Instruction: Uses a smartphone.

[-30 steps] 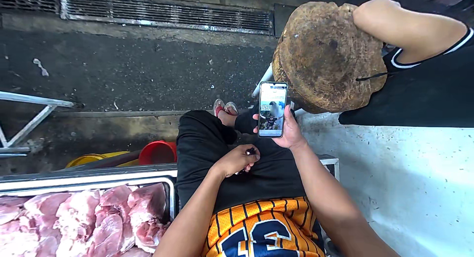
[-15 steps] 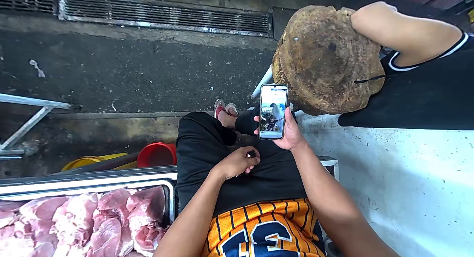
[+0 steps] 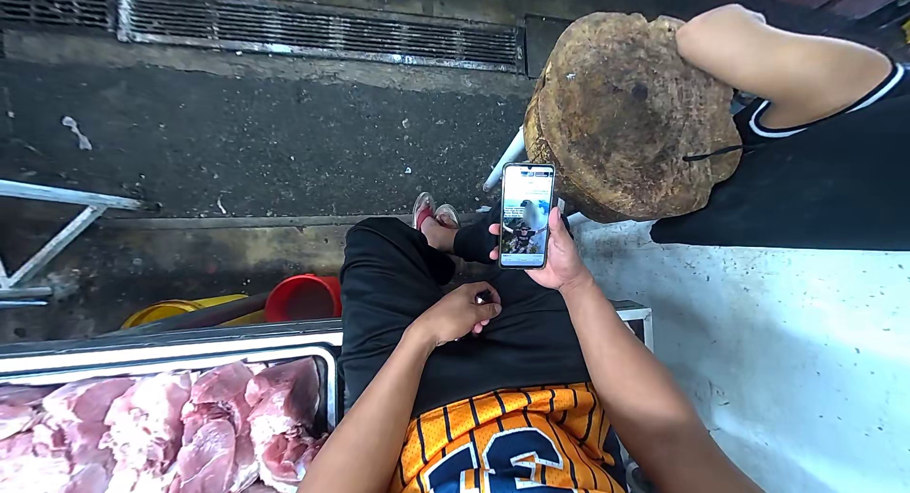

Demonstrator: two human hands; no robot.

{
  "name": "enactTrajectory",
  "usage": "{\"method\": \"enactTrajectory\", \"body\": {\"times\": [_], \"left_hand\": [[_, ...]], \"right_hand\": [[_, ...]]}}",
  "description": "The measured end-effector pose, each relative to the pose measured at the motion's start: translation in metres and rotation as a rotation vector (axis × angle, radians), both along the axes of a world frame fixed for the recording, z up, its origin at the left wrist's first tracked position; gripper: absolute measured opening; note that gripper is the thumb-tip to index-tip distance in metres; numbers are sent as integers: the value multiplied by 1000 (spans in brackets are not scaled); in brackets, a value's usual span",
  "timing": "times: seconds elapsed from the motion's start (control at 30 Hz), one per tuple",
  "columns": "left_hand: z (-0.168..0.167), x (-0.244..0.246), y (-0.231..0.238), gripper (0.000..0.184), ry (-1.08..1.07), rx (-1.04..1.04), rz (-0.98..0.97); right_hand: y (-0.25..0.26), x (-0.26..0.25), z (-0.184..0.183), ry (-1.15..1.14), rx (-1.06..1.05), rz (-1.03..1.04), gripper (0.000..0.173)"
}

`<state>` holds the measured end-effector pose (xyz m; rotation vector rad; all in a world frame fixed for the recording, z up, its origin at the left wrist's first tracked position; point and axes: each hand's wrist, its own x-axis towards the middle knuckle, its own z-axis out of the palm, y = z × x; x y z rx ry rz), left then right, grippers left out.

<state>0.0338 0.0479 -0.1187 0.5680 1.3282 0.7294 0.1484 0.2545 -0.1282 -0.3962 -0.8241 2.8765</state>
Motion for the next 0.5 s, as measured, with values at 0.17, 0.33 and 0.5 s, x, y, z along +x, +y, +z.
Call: {"method": "enactTrajectory", "body": {"times": [0.17, 0.33, 0.5], "left_hand": [[3, 0, 1, 23, 18, -12, -19], [5, -1, 1, 24, 46, -22, -40], [3, 0, 1, 24, 41, -16, -29]], "right_hand": [[0, 0, 0, 0, 7, 4, 76], [0, 0, 1, -1, 5, 4, 78], [1, 1, 1, -13, 8, 6, 79]]}}
